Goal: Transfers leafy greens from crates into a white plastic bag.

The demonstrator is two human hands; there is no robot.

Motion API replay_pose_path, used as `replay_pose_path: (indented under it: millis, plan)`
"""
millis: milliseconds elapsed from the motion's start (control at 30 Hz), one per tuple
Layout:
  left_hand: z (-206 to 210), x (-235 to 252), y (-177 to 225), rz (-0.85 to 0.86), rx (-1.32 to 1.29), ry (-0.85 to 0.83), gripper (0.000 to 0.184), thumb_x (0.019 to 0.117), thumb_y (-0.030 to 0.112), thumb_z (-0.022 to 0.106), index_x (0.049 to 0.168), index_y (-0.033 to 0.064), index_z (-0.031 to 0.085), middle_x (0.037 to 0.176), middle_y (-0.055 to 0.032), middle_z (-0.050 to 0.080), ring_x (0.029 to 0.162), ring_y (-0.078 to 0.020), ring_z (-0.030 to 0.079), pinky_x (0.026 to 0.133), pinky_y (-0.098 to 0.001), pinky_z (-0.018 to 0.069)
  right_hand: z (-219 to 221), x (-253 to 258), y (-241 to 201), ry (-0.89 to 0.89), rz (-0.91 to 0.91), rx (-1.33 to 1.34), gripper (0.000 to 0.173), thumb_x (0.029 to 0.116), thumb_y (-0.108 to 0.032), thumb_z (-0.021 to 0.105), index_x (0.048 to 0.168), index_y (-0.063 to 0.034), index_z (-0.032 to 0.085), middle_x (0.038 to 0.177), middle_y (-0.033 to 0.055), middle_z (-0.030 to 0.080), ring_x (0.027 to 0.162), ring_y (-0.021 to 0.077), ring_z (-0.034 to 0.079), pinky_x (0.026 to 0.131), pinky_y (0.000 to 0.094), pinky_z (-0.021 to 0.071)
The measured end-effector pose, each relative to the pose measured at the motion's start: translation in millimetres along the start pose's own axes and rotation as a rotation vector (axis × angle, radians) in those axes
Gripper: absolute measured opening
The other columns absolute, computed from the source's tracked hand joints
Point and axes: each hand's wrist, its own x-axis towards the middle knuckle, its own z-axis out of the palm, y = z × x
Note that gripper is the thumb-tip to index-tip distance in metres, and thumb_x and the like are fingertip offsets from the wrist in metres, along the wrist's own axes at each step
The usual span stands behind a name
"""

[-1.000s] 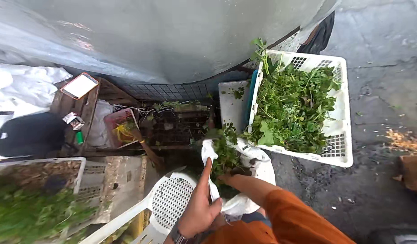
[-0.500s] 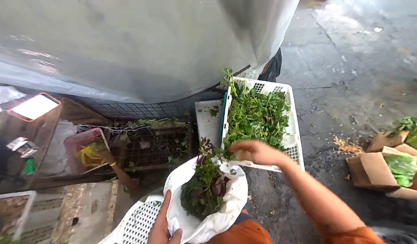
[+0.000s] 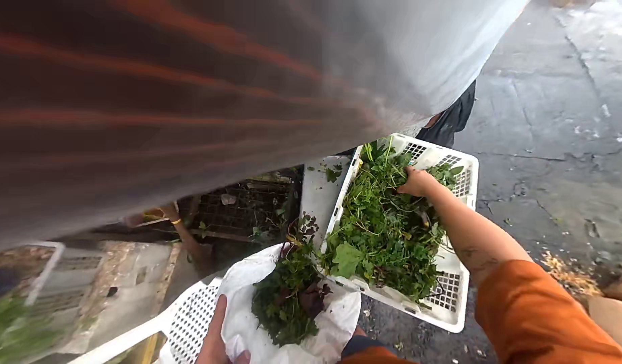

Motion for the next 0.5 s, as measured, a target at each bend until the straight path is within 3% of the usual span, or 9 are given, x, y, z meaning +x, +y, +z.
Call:
replay_pose_path:
  millis: [67, 100, 133, 167, 233, 267, 300, 367, 500]
  plan:
    - [2, 1, -1, 0.010, -0.043, 0.020, 0.110, 0.0698, -0.013, 0.063, 0.163, -0.0017, 0.006, 0.166, -0.0143, 0.029, 0.142, -0.0125, 0.048, 0.110, -0.0295, 0.0504, -18, -41, -16, 0.009, -0.097, -0.029, 0.087, 0.0710, -0.035, 0.090, 0.146, -0.0111, 0.053, 0.117, 0.0295, 0.068, 0.108, 0.0533, 0.065, 0.086, 0.0778, 0.0484]
    - [3, 1, -2, 0.016, -0.063, 0.026, 0.110, 0.0699, -0.014, 0.062, 0.163, -0.0017, 0.005, 0.167, -0.0140, 0.028, 0.143, -0.0125, 0.047, 0.111, -0.0292, 0.0501, -29, -71, -29, -0.024, -0.145, -0.056, 0.083, 0.0722, -0.037, 0.090, 0.145, -0.0151, 0.055, 0.119, 0.0273, 0.069, 0.111, 0.0523, 0.064, 0.090, 0.0780, 0.0463]
    - [3, 1, -3, 0.023, -0.082, 0.035, 0.110, 0.0701, -0.014, 0.062, 0.163, -0.0017, 0.004, 0.167, -0.0135, 0.028, 0.143, -0.0122, 0.046, 0.110, -0.0289, 0.0500, -32, -100, -39, -0.080, -0.187, -0.079, 0.089, 0.0714, -0.042, 0.091, 0.148, -0.0176, 0.053, 0.130, 0.0265, 0.064, 0.123, 0.0526, 0.057, 0.097, 0.0793, 0.0401]
    - [2, 1, -4, 0.035, -0.095, 0.038, 0.110, 0.0703, -0.013, 0.062, 0.163, -0.0021, 0.004, 0.168, -0.0134, 0.027, 0.144, -0.0120, 0.045, 0.111, -0.0287, 0.0495, -28, -123, -44, -0.148, -0.212, -0.100, 0.102, 0.0678, -0.051, 0.092, 0.153, -0.0181, 0.047, 0.147, 0.0271, 0.051, 0.138, 0.0543, 0.042, 0.104, 0.0814, 0.0314]
    - [0, 4, -7, 0.056, -0.107, 0.032, 0.110, 0.0710, -0.012, 0.063, 0.163, -0.0029, 0.004, 0.168, -0.0145, 0.025, 0.145, -0.0125, 0.044, 0.111, -0.0287, 0.0489, -1, -145, -48, -0.240, -0.215, -0.157, 0.135, 0.0576, -0.066, 0.093, 0.164, -0.0171, 0.026, 0.170, 0.0268, 0.008, 0.154, 0.0560, 0.005, 0.109, 0.0865, 0.0172]
    - [0, 5, -8, 0.057, -0.105, 0.029, 0.110, 0.0712, -0.011, 0.063, 0.163, -0.0021, 0.004, 0.168, -0.0141, 0.025, 0.145, -0.0124, 0.044, 0.111, -0.0284, 0.0489, 17, -146, -48, -0.246, -0.196, -0.198, 0.145, 0.0529, -0.068, 0.093, 0.167, -0.0187, 0.017, 0.171, 0.0244, -0.007, 0.155, 0.0543, -0.006, 0.109, 0.0870, 0.0165]
    - [1, 5, -9, 0.055, -0.104, 0.029, 0.109, 0.0714, -0.011, 0.063, 0.163, -0.0012, 0.004, 0.168, -0.0136, 0.025, 0.145, -0.0123, 0.044, 0.111, -0.0282, 0.0491, 34, -143, -48, -0.238, -0.179, -0.243, 0.150, 0.0505, -0.068, 0.094, 0.167, -0.0192, 0.013, 0.171, 0.0242, -0.014, 0.155, 0.0538, -0.010, 0.108, 0.0873, 0.0177]
    - [2, 7, -8, 0.056, -0.118, 0.034, 0.109, 0.0713, -0.012, 0.062, 0.164, -0.0007, 0.005, 0.168, -0.0129, 0.026, 0.145, -0.0131, 0.044, 0.111, -0.0286, 0.0495, 52, -131, -57, -0.227, -0.169, -0.326, 0.147, 0.0541, -0.064, 0.094, 0.167, -0.0178, 0.012, 0.169, 0.0288, -0.012, 0.154, 0.0565, -0.006, 0.107, 0.0867, 0.0221]
    - [5, 7, -5, 0.047, -0.128, 0.059, 0.110, 0.0698, -0.013, 0.062, 0.164, -0.0004, 0.007, 0.166, -0.0120, 0.031, 0.142, -0.0126, 0.048, 0.108, -0.0279, 0.0517, 49, -110, -68, -0.269, -0.125, -0.362, 0.135, 0.0595, -0.060, 0.093, 0.165, -0.0163, 0.020, 0.167, 0.0339, 0.008, 0.151, 0.0584, 0.016, 0.106, 0.0832, 0.0284]
